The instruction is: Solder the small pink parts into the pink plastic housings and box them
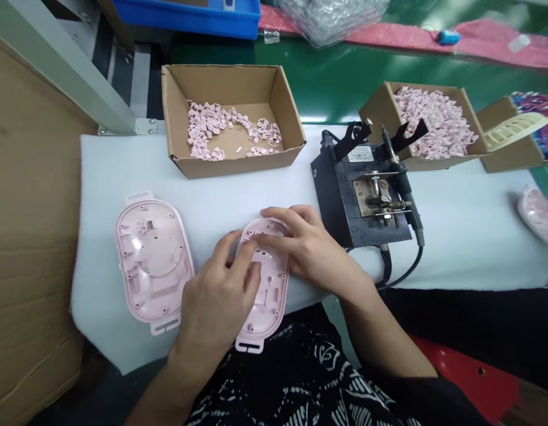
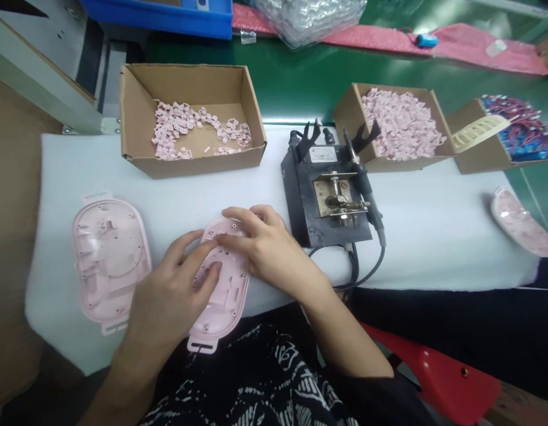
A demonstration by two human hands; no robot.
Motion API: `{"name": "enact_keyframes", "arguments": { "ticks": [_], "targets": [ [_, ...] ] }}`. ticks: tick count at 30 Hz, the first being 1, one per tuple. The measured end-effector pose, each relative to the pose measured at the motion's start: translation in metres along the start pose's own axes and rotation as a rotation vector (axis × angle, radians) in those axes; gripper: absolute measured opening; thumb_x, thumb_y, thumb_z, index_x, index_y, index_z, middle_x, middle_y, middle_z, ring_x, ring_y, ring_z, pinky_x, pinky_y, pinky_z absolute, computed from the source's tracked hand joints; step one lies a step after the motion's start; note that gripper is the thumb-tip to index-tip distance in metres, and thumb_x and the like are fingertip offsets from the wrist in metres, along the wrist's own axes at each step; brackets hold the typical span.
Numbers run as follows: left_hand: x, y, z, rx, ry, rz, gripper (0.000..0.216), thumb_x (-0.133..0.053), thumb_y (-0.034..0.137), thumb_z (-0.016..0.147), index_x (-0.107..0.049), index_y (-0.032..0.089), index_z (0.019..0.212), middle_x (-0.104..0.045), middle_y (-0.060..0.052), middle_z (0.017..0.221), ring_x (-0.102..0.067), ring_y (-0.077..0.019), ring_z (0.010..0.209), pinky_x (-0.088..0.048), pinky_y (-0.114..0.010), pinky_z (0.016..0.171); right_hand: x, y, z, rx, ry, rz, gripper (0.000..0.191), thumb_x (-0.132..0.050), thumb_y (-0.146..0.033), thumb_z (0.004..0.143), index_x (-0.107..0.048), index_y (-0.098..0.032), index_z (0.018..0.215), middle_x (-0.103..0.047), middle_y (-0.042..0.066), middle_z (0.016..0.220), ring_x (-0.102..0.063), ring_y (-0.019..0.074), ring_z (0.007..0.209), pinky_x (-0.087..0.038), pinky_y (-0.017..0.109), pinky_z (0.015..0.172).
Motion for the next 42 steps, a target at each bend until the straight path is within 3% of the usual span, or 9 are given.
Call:
{"name": "enact_keyframes", "arguments": {
  "ticks": [5, 11, 18, 25, 31, 34, 38, 42],
  "targets": [
    [-0.003, 0.0, -0.001, -0.007, -0.002, 0.022, 0.024, -0.059, 0.027, 0.098, -0.07, 0.026, 0.12, -0.062, 0.0, 0.142, -0.073, -0.0177, 0.087, -0.052, -0.03, 0.058, 0.001, 0.004, 0.001, 0.016, 0.008, 0.041, 0.047, -0.057, -0.003, 0.09, -0.068, -0.028, 0.128, -0.043, 0.005, 0.153, -0.04, 0.0295, 0.123, -0.048, 0.051, 0.109],
    [0.0, 0.0, -0.001, 0.003, 0.004, 0.015, 0.029, -0.059, 0.026, 0.098, -0.066, 0.025, 0.127, -0.063, -0.001, 0.139, -0.072, -0.0172, 0.084, -0.052, -0.031, 0.057, 0.003, 0.002, 0.001, 0.059, 0.03, 0.039, 0.045, -0.057, -0.004, 0.09, -0.068, -0.028, 0.127, -0.045, 0.004, 0.154, -0.043, 0.0302, 0.12, -0.05, 0.053, 0.106],
    [-0.007, 0.002, 0.0, -0.029, -0.059, 0.036, 0.029, -0.06, 0.026, 0.098, -0.069, 0.033, 0.125, -0.058, -0.003, 0.145, -0.071, -0.0211, 0.092, -0.052, -0.029, 0.057, 0.0, 0.0, 0.009, -0.079, 0.216, 0.275, 0.042, -0.049, -0.007, 0.098, -0.052, -0.019, 0.138, -0.058, 0.011, 0.14, -0.053, 0.024, 0.129, -0.05, 0.048, 0.112],
    [-0.008, 0.004, 0.0, -0.064, -0.042, 0.055, 0.032, -0.059, 0.024, 0.098, -0.069, 0.029, 0.128, -0.06, -0.007, 0.142, -0.07, -0.0216, 0.088, -0.057, -0.032, 0.065, -0.01, 0.004, 0.017, -0.13, 0.207, 0.38, 0.033, -0.056, -0.007, 0.094, -0.061, -0.017, 0.124, -0.059, 0.013, 0.135, -0.058, 0.0235, 0.126, -0.052, 0.045, 0.111],
    [-0.009, 0.004, 0.001, -0.066, -0.065, 0.043, 0.031, -0.058, 0.023, 0.097, -0.067, 0.026, 0.127, -0.059, -0.009, 0.142, -0.07, -0.0238, 0.092, -0.057, -0.033, 0.067, -0.012, 0.004, 0.023, -0.166, 0.184, 0.425, 0.036, -0.054, -0.002, 0.091, -0.063, -0.018, 0.121, -0.06, 0.011, 0.129, -0.06, 0.0216, 0.122, -0.055, 0.043, 0.107],
    [-0.009, 0.001, 0.001, -0.026, -0.039, -0.084, 0.028, -0.056, 0.024, 0.098, -0.064, 0.026, 0.125, -0.06, -0.009, 0.138, -0.07, -0.0225, 0.091, -0.054, -0.032, 0.065, -0.009, 0.004, 0.023, -0.161, 0.17, 0.453, 0.039, -0.053, 0.0, 0.09, -0.062, -0.019, 0.122, -0.061, 0.01, 0.127, -0.061, 0.0205, 0.119, -0.055, 0.042, 0.106],
    [-0.011, -0.008, 0.005, 0.215, -0.01, -0.413, 0.04, -0.058, 0.035, 0.098, -0.049, 0.018, 0.133, -0.072, -0.011, 0.115, -0.07, -0.0204, 0.078, -0.05, -0.03, 0.06, 0.003, -0.005, 0.013, -0.018, 0.27, 0.45, 0.039, -0.055, -0.002, 0.091, -0.059, -0.02, 0.126, -0.061, 0.01, 0.125, -0.06, 0.0202, 0.119, -0.056, 0.04, 0.103],
    [-0.016, -0.005, 0.018, 0.249, -0.144, -0.589, 0.022, -0.057, 0.029, 0.094, -0.063, 0.022, 0.114, -0.074, -0.003, 0.089, -0.068, -0.0194, 0.076, -0.049, -0.03, 0.065, 0.011, -0.022, 0.0, 0.093, 0.341, 0.264, 0.04, -0.056, -0.006, 0.094, -0.056, -0.021, 0.131, -0.061, 0.012, 0.131, -0.06, 0.023, 0.12, -0.056, 0.042, 0.101]
  ]
}}
Point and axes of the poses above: each hand's wrist, its own z-axis towards the middle knuckle, its own x-axis out of the back of the hand, y = z × x, the point moved 5 cm from there along z, towards the middle knuckle
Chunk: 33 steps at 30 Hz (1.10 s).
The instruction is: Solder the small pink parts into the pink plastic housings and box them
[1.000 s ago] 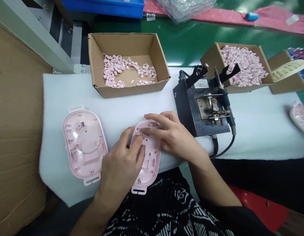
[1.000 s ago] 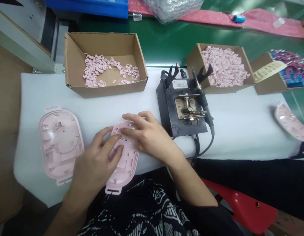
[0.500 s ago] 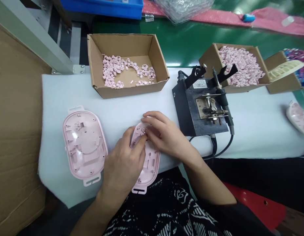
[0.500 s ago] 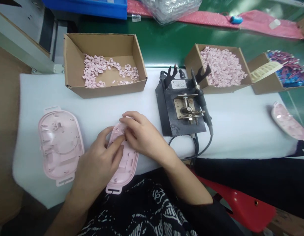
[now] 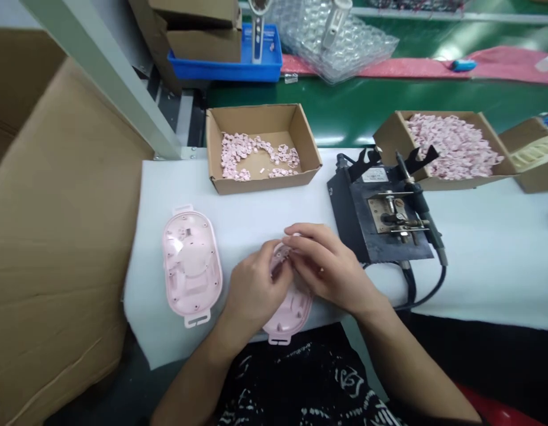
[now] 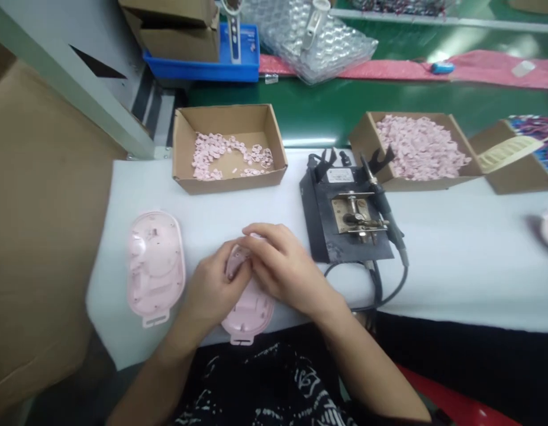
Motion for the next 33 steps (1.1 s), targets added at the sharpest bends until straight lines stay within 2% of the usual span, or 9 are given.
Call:
{"name": "enact_keyframes", "arguments": {
  "ticks": [4, 6, 9, 12, 16, 19, 24, 28, 33],
  "targets": [
    [0.0, 0.005, 0.006, -0.011, 0.012, -0.002, 0.01, -0.059, 0.026, 0.088, -0.067, 0.022, 0.093, -0.071, 0.0, 0.079, -0.064, -0.0167, 0.069, -0.046, -0.027, 0.062, 0.026, -0.003, -0.002, 0.068, -0.09, -0.193, 0.043, -0.058, -0.01, 0.095, -0.053, -0.022, 0.136, -0.056, 0.015, 0.144, -0.059, 0.0264, 0.125, -0.056, 0.044, 0.101],
    [0.002, 0.004, 0.006, -0.002, 0.048, 0.009, 0.015, -0.061, 0.029, 0.086, -0.069, 0.022, 0.096, -0.071, 0.0, 0.074, -0.063, -0.0173, 0.064, -0.045, -0.027, 0.06, 0.071, 0.01, -0.003, 0.055, 0.071, -0.303, 0.041, -0.062, -0.016, 0.095, -0.055, -0.023, 0.134, -0.06, 0.013, 0.139, -0.06, 0.027, 0.122, -0.055, 0.045, 0.1],
    [0.006, -0.004, 0.01, 0.06, 0.087, -0.023, 0.02, -0.062, 0.038, 0.086, -0.07, 0.023, 0.096, -0.07, 0.003, 0.069, -0.063, -0.0176, 0.06, -0.045, -0.027, 0.059, 0.151, 0.053, -0.015, -0.256, 0.351, -0.429, 0.032, -0.06, -0.029, 0.097, -0.056, -0.022, 0.128, -0.068, 0.009, 0.111, -0.066, 0.0229, 0.095, -0.055, 0.04, 0.082],
    [0.008, -0.011, 0.014, 0.112, 0.073, -0.076, 0.028, -0.063, 0.048, 0.085, -0.071, 0.023, 0.096, -0.072, 0.002, 0.071, -0.066, -0.0192, 0.063, -0.049, -0.026, 0.06, 0.182, 0.102, -0.026, -0.542, 0.129, -0.407, 0.034, -0.058, -0.04, 0.098, -0.053, -0.018, 0.124, -0.068, 0.005, 0.092, -0.062, 0.0183, 0.072, -0.048, 0.032, 0.066],
    [0.01, -0.015, 0.015, 0.165, 0.108, -0.181, 0.043, -0.066, 0.06, 0.082, -0.074, 0.022, 0.102, -0.077, 0.0, 0.08, -0.071, -0.022, 0.072, -0.052, -0.027, 0.065, 0.175, 0.128, -0.024, -0.527, -0.031, -0.348, 0.022, -0.059, -0.037, 0.097, -0.054, -0.018, 0.107, -0.066, 0.001, 0.078, -0.06, 0.0167, 0.066, -0.043, 0.028, 0.061],
    [0.011, -0.016, 0.013, 0.193, 0.147, -0.246, 0.047, -0.068, 0.061, 0.082, -0.075, 0.022, 0.108, -0.079, -0.001, 0.088, -0.074, -0.0225, 0.081, -0.055, -0.026, 0.071, 0.177, 0.117, -0.025, -0.493, -0.034, -0.298, 0.018, -0.059, -0.035, 0.098, -0.054, -0.019, 0.106, -0.065, 0.0, 0.078, -0.06, 0.0158, 0.066, -0.045, 0.029, 0.062],
    [0.009, -0.014, 0.015, 0.15, 0.058, -0.206, 0.036, -0.067, 0.05, 0.086, -0.076, 0.02, 0.104, -0.076, 0.0, 0.077, -0.069, -0.019, 0.068, -0.052, -0.025, 0.059, 0.19, 0.075, -0.034, -0.374, 0.265, 0.136, 0.022, -0.075, -0.036, 0.091, -0.058, -0.023, 0.083, -0.07, -0.001, 0.074, -0.067, 0.0167, 0.062, -0.055, 0.03, 0.055],
    [0.004, -0.019, 0.017, 0.164, 0.003, -0.251, 0.032, -0.068, 0.043, 0.087, -0.076, 0.02, 0.108, -0.074, 0.0, 0.076, -0.068, -0.0173, 0.065, -0.053, -0.025, 0.058, 0.142, 0.048, -0.028, -0.24, 0.081, 0.782, 0.011, -0.069, -0.036, 0.096, -0.071, -0.035, 0.107, -0.078, 0.001, 0.105, -0.07, 0.0139, 0.054, -0.054, 0.026, 0.04],
    [0.002, -0.017, 0.019, 0.146, -0.023, -0.244, 0.027, -0.067, 0.037, 0.088, -0.076, 0.02, 0.108, -0.073, 0.001, 0.073, -0.065, -0.0142, 0.062, -0.05, -0.023, 0.056, 0.097, 0.032, -0.036, -0.233, 0.055, 0.888, 0.033, -0.055, -0.014, 0.1, -0.066, -0.039, 0.119, -0.074, 0.001, 0.109, -0.073, 0.0132, 0.067, -0.053, 0.022, 0.04]
  ]
}}
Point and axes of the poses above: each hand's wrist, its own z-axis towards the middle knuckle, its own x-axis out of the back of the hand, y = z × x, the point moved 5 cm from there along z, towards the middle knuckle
